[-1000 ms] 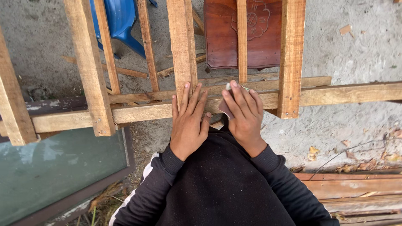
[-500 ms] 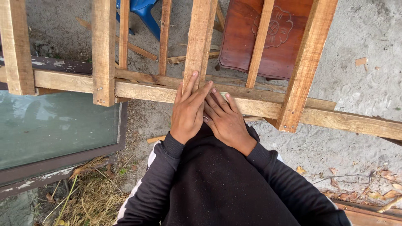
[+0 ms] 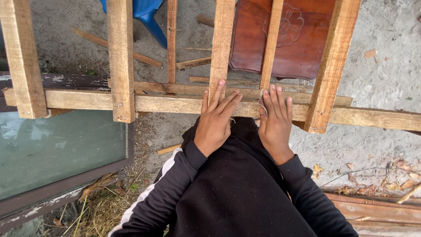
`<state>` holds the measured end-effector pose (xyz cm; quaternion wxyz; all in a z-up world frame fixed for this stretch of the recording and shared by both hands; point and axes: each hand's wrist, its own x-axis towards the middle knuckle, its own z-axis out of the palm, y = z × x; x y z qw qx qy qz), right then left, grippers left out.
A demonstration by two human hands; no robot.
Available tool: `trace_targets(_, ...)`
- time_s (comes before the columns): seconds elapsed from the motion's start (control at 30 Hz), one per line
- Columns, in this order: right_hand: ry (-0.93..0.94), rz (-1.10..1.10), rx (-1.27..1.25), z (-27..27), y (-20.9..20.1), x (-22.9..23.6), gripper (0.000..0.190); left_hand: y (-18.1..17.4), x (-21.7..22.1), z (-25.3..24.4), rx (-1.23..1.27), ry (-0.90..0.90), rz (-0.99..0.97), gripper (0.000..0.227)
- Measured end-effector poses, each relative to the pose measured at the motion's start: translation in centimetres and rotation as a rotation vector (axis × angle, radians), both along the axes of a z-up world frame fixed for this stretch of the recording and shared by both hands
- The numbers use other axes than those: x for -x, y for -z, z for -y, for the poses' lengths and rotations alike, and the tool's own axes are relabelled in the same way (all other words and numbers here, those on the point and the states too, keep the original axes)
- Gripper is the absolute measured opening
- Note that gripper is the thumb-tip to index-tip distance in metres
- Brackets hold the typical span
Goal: The person sands the wooden frame of a furniture piece by hand using a piece of sandpaper.
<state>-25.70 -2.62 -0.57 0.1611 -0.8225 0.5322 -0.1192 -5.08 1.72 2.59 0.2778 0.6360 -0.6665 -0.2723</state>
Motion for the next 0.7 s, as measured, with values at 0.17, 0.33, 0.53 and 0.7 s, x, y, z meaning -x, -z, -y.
trace_targets(0.17,-0.21,-0.046,-0.05,-0.2,-0.4,-0.8,0.055,0.2,0.1,0.2,-0.001,0.064,0.057,0.043)
trace_targets(0.33,-0.084,-0.17,0.001,-0.6,0.3,-0.1,0.054,0.3,0.7,0.3,-0.012,0.087,0.192,0.037)
trace_targets(0.53,-0.089,-0.035,-0.055,-1.8,0.1,-1.2,0.052,0.4,1.1,0.2,0.043,0.063,0.309,0.044)
trace_targets(0.7,0.059,-0.089,0.071,-1.4,0.6,-1.1,0.05,0.5,1.0,0.2,-0.003,0.093,0.296,0.034)
